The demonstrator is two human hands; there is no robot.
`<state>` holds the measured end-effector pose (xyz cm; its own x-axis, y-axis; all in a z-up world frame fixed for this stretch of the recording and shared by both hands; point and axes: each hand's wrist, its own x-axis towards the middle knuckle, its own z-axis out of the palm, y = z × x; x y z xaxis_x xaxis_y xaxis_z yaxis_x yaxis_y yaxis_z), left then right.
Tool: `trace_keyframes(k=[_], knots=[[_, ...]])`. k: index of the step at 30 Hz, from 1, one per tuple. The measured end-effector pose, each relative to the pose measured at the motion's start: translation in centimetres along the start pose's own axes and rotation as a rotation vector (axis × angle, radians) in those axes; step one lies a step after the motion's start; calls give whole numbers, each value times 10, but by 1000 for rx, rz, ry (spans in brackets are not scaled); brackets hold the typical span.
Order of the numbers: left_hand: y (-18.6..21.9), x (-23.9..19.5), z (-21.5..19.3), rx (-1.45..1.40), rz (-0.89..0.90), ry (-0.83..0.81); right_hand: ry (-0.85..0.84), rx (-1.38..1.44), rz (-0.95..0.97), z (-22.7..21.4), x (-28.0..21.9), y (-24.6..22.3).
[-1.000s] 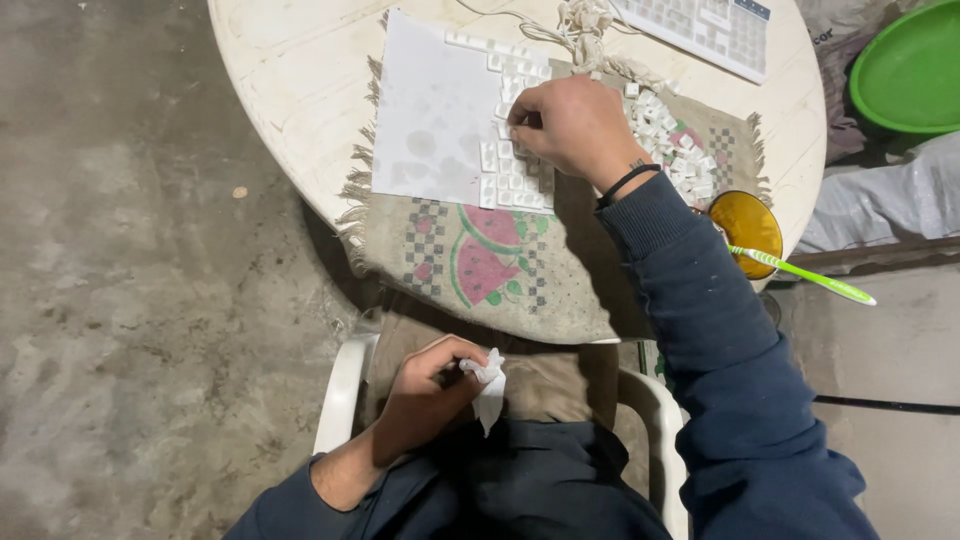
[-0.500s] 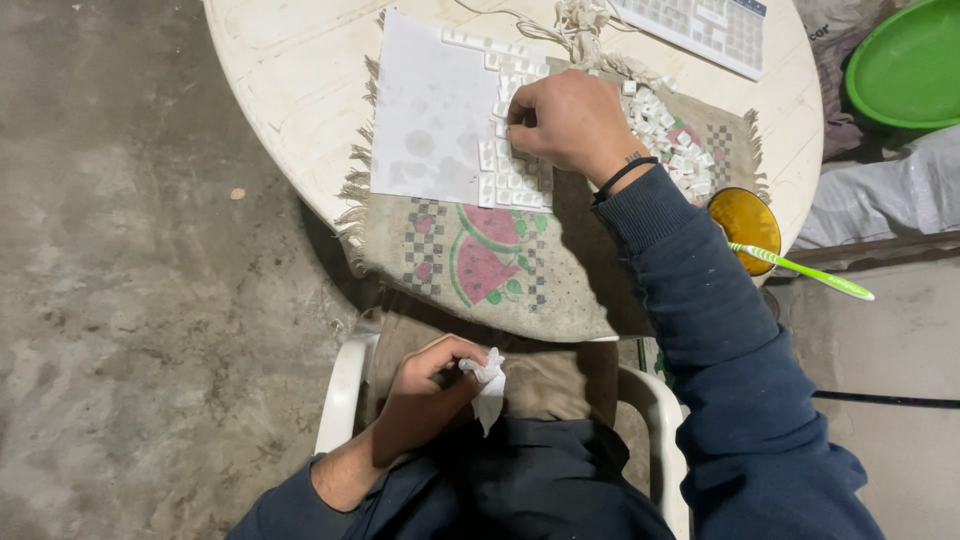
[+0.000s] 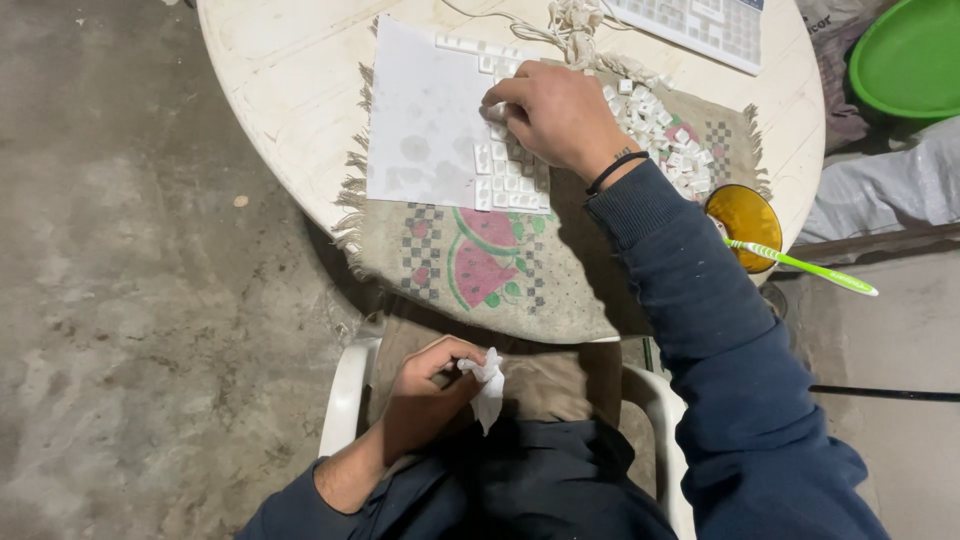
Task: Cleaning individual keyboard keycaps using a toothbrush, water, and tissue.
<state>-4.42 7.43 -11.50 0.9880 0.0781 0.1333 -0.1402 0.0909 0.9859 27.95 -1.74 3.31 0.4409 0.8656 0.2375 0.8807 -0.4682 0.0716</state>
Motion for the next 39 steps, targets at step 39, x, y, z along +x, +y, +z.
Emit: trace_keyframes(k=[39], knots=[[-8, -1, 2, 10, -32, -4, -93, -135, 5, -2, -3, 20]])
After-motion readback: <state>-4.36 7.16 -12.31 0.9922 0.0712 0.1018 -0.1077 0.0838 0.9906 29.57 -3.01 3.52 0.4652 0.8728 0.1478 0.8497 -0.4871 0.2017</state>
